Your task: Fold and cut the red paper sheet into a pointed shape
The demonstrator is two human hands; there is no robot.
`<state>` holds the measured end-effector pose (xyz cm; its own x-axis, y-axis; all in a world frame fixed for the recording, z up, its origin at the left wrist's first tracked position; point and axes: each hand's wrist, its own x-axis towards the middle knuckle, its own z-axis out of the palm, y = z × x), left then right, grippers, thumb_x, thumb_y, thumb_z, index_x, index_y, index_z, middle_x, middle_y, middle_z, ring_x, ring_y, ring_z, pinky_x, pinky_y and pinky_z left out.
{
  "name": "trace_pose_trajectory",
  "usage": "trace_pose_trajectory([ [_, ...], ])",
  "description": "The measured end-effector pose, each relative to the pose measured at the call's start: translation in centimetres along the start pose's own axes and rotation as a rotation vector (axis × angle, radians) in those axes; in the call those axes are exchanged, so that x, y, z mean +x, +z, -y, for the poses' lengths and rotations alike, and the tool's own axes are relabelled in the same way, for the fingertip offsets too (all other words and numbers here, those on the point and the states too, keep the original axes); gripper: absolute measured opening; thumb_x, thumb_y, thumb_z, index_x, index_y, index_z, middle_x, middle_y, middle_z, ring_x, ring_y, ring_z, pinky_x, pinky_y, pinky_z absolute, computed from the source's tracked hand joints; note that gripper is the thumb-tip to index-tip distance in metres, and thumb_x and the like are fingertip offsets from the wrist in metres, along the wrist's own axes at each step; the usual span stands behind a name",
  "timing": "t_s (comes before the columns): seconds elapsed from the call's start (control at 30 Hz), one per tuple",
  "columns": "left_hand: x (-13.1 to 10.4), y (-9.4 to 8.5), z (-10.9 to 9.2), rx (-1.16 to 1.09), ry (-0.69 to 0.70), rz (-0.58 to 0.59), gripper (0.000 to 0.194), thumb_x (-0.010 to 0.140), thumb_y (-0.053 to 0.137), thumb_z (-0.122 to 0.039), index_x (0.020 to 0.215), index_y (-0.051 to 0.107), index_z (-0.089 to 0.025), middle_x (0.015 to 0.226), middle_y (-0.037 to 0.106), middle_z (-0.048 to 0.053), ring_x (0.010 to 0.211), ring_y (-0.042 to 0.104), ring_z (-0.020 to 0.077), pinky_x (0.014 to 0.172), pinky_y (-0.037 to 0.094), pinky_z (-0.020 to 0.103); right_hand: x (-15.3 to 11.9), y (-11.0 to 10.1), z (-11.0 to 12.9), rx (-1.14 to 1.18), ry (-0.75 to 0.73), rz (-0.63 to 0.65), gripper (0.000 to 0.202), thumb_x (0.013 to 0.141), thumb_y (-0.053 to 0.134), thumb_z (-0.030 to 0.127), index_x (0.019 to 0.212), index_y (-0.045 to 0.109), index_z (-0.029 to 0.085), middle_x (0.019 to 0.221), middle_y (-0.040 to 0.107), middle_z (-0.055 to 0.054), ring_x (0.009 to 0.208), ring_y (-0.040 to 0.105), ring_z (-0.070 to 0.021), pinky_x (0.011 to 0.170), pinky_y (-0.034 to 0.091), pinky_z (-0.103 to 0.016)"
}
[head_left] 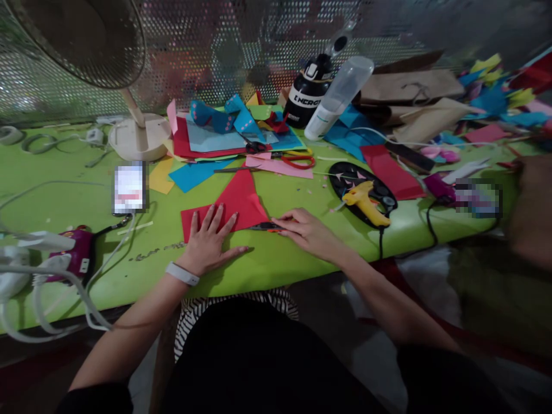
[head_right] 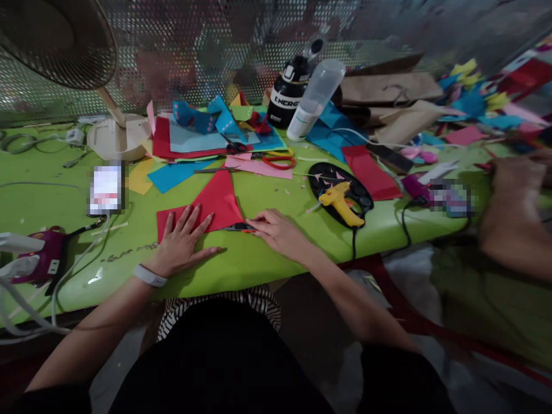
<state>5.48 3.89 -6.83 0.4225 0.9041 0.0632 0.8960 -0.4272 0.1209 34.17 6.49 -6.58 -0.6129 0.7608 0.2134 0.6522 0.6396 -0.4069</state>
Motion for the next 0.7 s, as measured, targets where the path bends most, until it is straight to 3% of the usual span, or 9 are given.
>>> trace_pose_trajectory([
  [0.17,0.6,-1.1,0.6,-0.121,0.026,0.079,0.068,0.097,0.028,-0.059,0.154,0.018,-0.025,0.161,0.019,0.008,0.149,0.013,0.0239,0.119,0.011,0.052,-0.3,-0.1,-1.1,-0.031,0.008,-0.009,0.036,0.096,0.048,0.026,0.129,0.061,0.027,0.106,0.061,-0.011,0.101,0.057,-0.0266,0.087,0.052,-0.047],
  [0.33,0.6,-2.2,3.7,-0.028,0.049,0.186,0.048,0.100,0.026,-0.024,0.147,0.037,-0.016,0.156,0.032,0.011,0.143,0.030,0.0225,0.117,0.025,0.043,-0.6,-0.3,-1.5,-0.042,-0.008,-0.017,0.035,0.096,0.048,0.026,0.129,0.061,0.026,0.105,0.060,-0.010,0.100,0.057,-0.0254,0.086,0.052,-0.045],
  [0.43,0.6,-2.3,4.6,0.015,0.111,0.220,0.049,0.099,0.028,-0.020,0.146,0.038,-0.013,0.155,0.033,0.013,0.143,0.031,0.0231,0.117,0.028,0.041,-0.2,0.0,-1.1,-0.031,-0.022,-0.019,0.036,0.095,0.049,0.024,0.129,0.061,0.025,0.105,0.060,-0.010,0.099,0.057,-0.0250,0.085,0.052,-0.044],
  [0.7,0.5,-1.8,4.8,0.008,0.157,0.169,0.048,0.099,0.030,-0.018,0.145,0.039,-0.012,0.154,0.034,0.016,0.142,0.033,0.0251,0.116,0.031,0.044,-0.1,-0.2,-0.7,-0.009,-0.046,-0.014,0.035,0.095,0.049,0.021,0.128,0.061,0.026,0.104,0.060,-0.010,0.099,0.057,-0.0239,0.086,0.052,-0.044],
])
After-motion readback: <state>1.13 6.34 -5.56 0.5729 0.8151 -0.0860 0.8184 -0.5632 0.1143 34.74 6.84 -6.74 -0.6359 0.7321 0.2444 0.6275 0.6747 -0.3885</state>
